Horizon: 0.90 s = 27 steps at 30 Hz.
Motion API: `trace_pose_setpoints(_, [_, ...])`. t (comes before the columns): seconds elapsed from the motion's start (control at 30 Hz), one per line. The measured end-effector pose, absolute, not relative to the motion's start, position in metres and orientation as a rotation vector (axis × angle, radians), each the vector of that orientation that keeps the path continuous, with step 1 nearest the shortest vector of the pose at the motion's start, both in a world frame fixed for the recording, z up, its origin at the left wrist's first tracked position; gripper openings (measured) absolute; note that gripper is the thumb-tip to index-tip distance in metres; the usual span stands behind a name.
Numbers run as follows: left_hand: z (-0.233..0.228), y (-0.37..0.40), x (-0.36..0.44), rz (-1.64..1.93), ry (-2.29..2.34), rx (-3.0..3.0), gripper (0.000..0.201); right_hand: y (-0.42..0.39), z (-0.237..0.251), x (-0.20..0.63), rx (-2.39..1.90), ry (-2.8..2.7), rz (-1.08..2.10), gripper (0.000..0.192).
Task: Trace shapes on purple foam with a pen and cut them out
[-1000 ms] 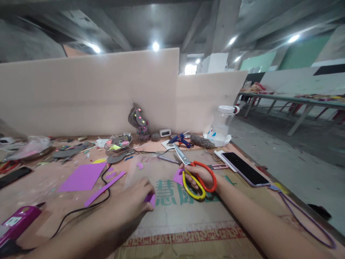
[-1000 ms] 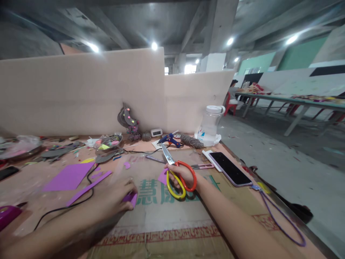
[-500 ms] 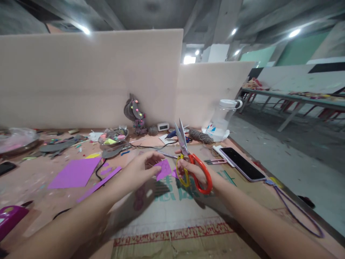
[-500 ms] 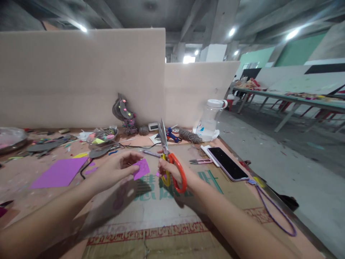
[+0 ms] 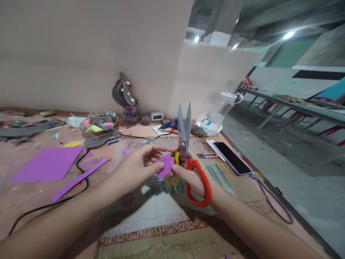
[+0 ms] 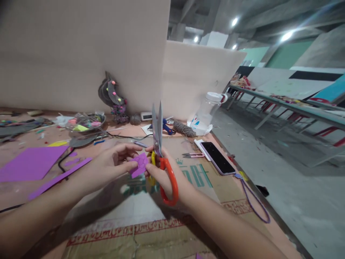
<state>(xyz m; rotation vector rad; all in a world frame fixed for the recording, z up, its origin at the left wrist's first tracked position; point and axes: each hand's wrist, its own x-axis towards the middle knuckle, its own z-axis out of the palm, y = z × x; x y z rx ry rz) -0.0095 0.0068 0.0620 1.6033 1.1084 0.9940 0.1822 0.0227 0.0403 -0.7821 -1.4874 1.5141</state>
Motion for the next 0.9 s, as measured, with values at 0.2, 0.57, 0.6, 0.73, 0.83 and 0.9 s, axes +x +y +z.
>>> trace_pose_setpoints(0.2, [0.059, 0.001, -0.013, 0.748, 1.264, 1.773, 0.034, 0.018, 0.050, 0.185, -0.773, -1.541, 1.395, 0.032])
trace_pose_setpoints(0.57, [0.066, 0.005, -0.030, 1.353, 1.303, 1.664, 0.023, 0.003, 0.020, 0.183, -0.692, -1.727, 1.670, 0.055])
trace_pose_setpoints(0.6, [0.065, 0.005, -0.029, 1.355, 1.322, 1.676, 0.023, 0.002, 0.019, 0.183, -0.678, -1.734, 1.688, 0.058])
trace_pose_setpoints(0.73, [0.066, 0.003, -0.027, 1.417, 1.294, 1.695, 0.022, 0.000, 0.020, 0.182, -0.651, -1.748, 1.697, 0.057])
trace_pose_setpoints(0.83, [0.065, 0.003, -0.027, 1.453, 1.279, 1.675, 0.023, -0.002, 0.023, 0.183, -0.660, -1.752, 1.680, 0.052])
trace_pose_setpoints(0.9, [0.063, 0.003, -0.027, 1.438, 1.299, 1.665, 0.021, -0.004, 0.023, 0.183, -0.677, -1.768, 1.663, 0.052])
